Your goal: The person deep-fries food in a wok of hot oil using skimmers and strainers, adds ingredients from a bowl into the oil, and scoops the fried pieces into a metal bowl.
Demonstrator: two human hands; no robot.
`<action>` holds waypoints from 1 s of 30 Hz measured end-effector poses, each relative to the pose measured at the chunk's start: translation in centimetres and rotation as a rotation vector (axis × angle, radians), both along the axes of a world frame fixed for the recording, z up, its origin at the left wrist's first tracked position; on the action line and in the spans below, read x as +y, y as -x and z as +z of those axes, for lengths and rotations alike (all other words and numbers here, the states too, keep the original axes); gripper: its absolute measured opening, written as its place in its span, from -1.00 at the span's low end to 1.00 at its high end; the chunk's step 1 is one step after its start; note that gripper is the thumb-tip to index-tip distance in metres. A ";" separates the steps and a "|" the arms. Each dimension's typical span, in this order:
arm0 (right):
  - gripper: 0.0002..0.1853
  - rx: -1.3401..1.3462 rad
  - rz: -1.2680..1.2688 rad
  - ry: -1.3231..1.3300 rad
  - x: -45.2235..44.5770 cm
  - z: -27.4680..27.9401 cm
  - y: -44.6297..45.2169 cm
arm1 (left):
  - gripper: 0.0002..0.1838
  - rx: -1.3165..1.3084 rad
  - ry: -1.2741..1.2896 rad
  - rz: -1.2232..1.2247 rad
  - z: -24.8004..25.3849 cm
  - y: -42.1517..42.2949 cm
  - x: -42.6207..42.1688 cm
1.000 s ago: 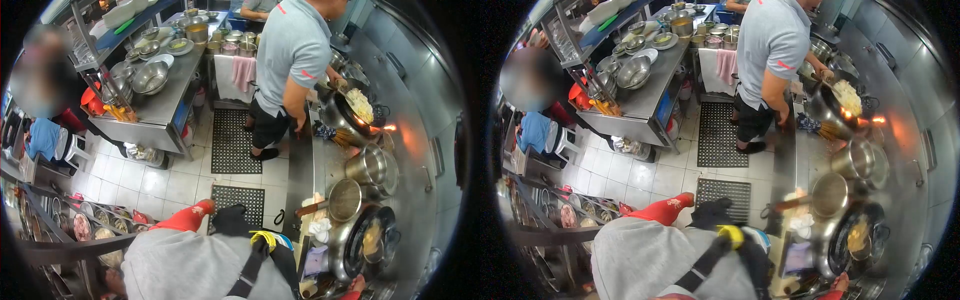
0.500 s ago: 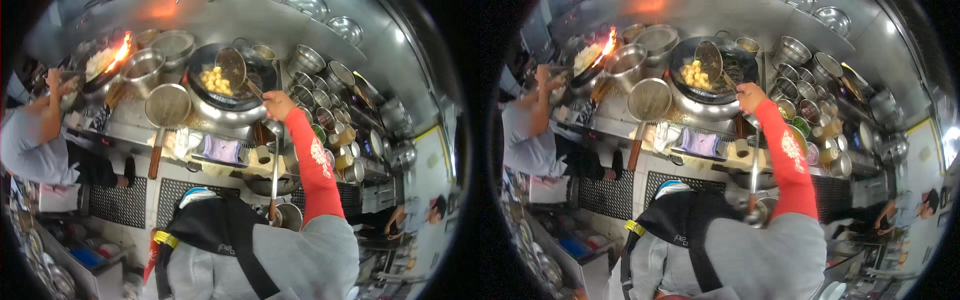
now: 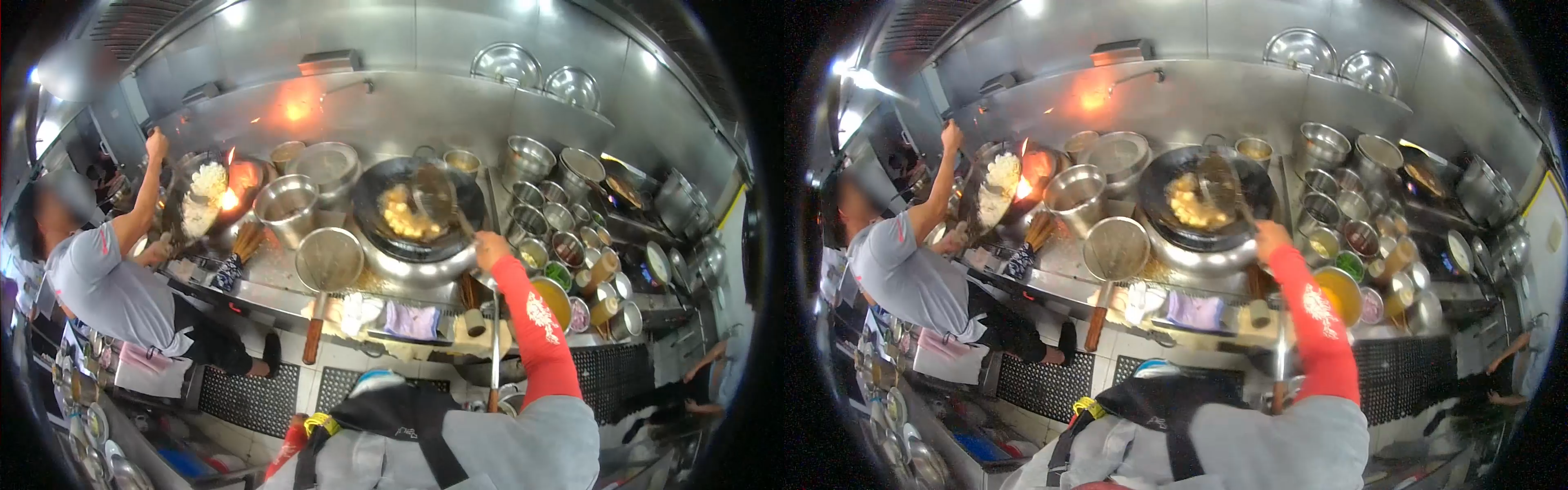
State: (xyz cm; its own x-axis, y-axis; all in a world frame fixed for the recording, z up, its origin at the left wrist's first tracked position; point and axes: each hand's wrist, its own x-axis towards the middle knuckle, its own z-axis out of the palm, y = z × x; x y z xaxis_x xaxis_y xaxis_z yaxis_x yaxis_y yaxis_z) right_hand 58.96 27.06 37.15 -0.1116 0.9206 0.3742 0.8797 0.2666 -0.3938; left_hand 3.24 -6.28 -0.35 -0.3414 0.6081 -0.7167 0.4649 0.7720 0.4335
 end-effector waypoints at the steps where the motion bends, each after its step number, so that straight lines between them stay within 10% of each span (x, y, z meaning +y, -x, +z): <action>1: -0.75 0.002 -0.048 -0.012 1.0 -0.3 -1.2 | -0.74 0.000 0.014 0.006 0.1 0.1 -0.6; 14: -0.86 0.411 -0.096 0.544 15.3 -9.9 -3.0 | -0.73 -0.003 0.103 0.098 1.6 1.4 -6.8; 20: -0.84 0.900 -0.076 0.638 9.4 -5.4 5.1 | -0.73 0.011 0.099 0.045 1.2 1.9 -6.1; 30: -0.57 0.761 0.040 0.491 1.2 -1.9 6.3 | -0.72 0.077 0.036 -0.142 -3.3 3.3 -1.2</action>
State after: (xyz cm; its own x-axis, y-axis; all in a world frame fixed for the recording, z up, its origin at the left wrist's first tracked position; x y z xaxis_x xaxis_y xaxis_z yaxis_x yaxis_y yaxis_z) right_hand 52.62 28.23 35.24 -0.0297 0.9968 -0.0738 0.3284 -0.0600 -0.9426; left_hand -0.01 -7.52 -3.67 -0.3083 0.6283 -0.7143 0.6012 0.7106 0.3655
